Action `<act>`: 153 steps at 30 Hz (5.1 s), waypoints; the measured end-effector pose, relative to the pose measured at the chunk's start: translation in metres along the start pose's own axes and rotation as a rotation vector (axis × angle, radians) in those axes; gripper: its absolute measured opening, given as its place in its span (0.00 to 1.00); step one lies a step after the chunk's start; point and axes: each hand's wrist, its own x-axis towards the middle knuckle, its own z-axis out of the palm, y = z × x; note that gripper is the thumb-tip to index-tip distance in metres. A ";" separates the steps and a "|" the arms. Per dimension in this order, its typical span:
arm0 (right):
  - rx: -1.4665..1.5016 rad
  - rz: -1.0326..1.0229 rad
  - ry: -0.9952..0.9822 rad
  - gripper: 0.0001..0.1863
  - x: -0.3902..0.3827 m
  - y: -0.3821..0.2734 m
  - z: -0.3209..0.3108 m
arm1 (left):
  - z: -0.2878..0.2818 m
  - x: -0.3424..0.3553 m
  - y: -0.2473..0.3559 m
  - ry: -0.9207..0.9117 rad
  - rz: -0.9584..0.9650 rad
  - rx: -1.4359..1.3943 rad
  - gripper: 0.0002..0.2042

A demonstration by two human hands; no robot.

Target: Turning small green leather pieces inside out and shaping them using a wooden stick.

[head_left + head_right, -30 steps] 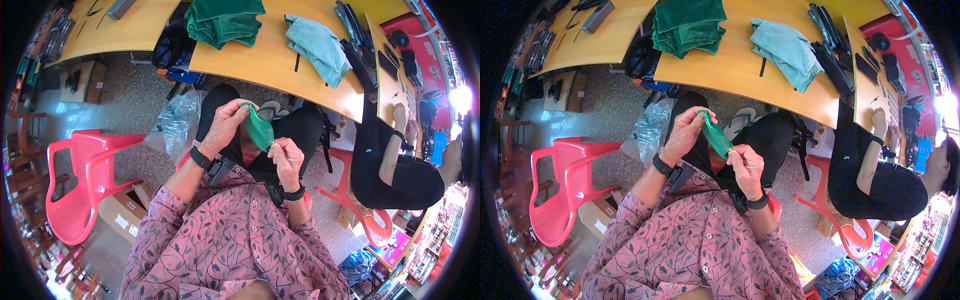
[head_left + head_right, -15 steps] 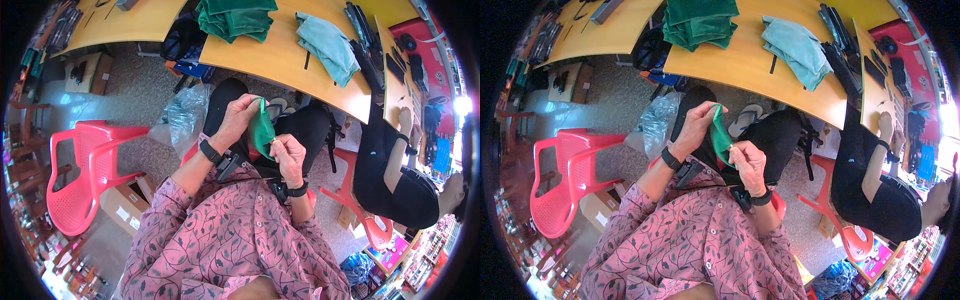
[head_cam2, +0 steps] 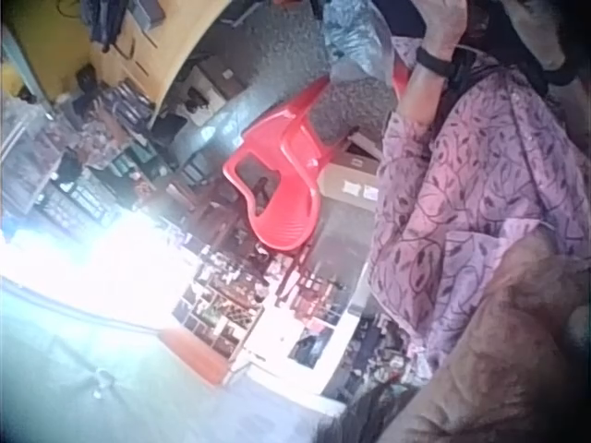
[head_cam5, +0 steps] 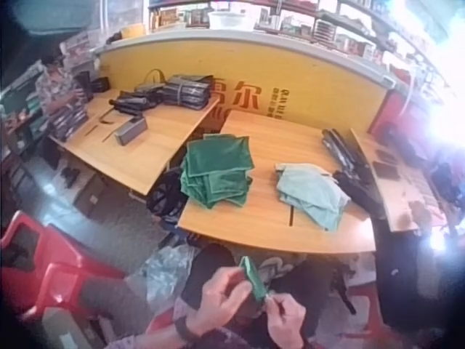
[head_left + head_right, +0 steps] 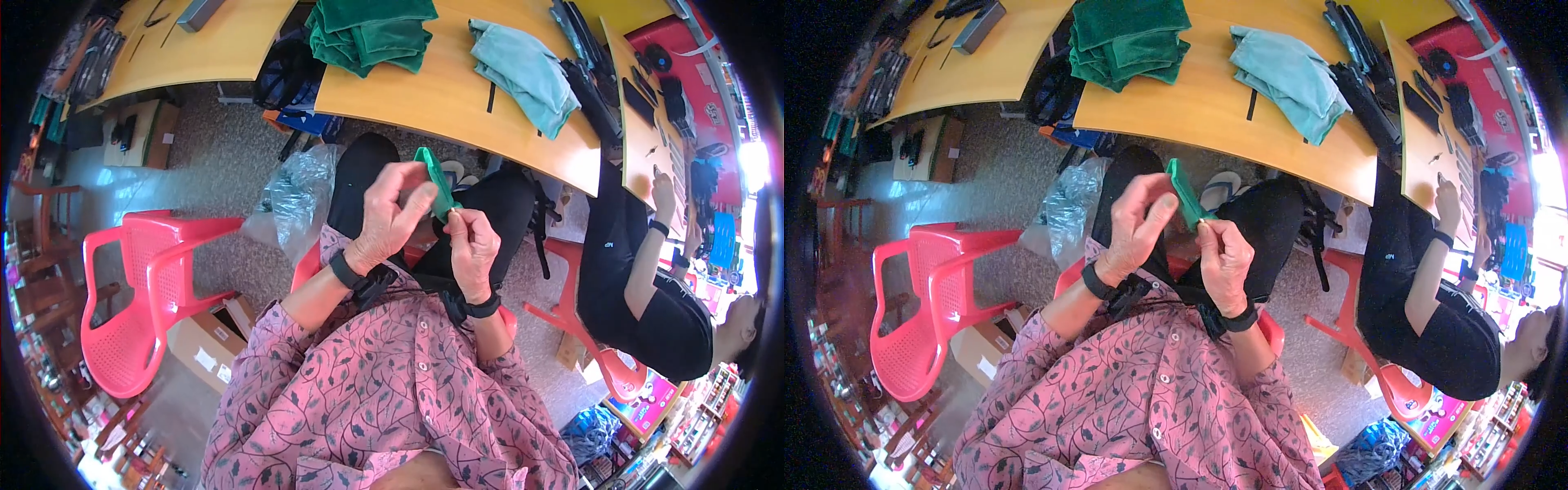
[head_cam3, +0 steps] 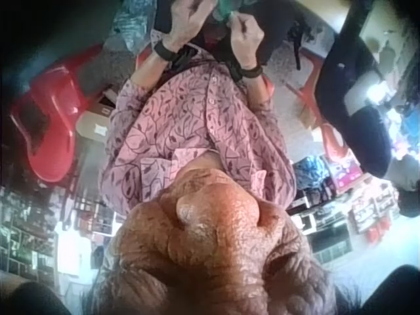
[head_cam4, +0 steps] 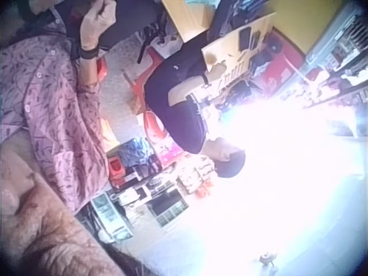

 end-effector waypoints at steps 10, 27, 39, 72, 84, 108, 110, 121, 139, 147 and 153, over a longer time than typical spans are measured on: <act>0.159 0.168 -0.223 0.05 0.003 -0.006 -0.011 | -0.027 0.031 -0.006 -0.089 0.341 0.285 0.18; 0.254 0.169 -0.053 0.03 -0.001 0.015 -0.002 | -0.014 0.020 -0.010 -0.042 0.185 0.124 0.08; 0.100 0.038 -0.187 0.17 0.007 0.009 -0.003 | -0.013 0.016 -0.002 -0.068 -0.132 -0.042 0.10; 0.400 0.380 -0.310 0.09 0.015 0.012 -0.022 | -0.023 0.023 -0.015 -0.156 -0.373 -0.524 0.14; 0.184 0.122 -0.386 0.09 0.014 0.007 -0.017 | -0.021 0.019 0.000 -0.267 -0.229 -0.308 0.12; -0.543 -0.467 0.004 0.18 0.009 0.017 -0.001 | -0.014 0.017 -0.014 -0.096 -0.515 -0.530 0.13; -0.519 -0.504 0.005 0.17 0.010 0.016 0.000 | -0.008 0.016 -0.011 -0.123 -0.466 -0.469 0.13; -0.330 -0.381 -0.004 0.19 0.010 0.012 0.010 | -0.004 0.008 -0.029 -0.333 -0.393 -0.119 0.11; 0.088 0.102 -0.188 0.12 0.004 0.000 -0.007 | -0.018 0.019 -0.011 -0.204 -0.316 -0.423 0.16; -0.026 -0.009 -0.120 0.11 0.001 0.010 -0.002 | -0.015 0.018 -0.017 -0.153 -0.292 -0.389 0.14; -0.118 -0.054 -0.043 0.07 0.001 0.006 0.001 | -0.010 0.014 -0.015 -0.106 -0.272 -0.377 0.12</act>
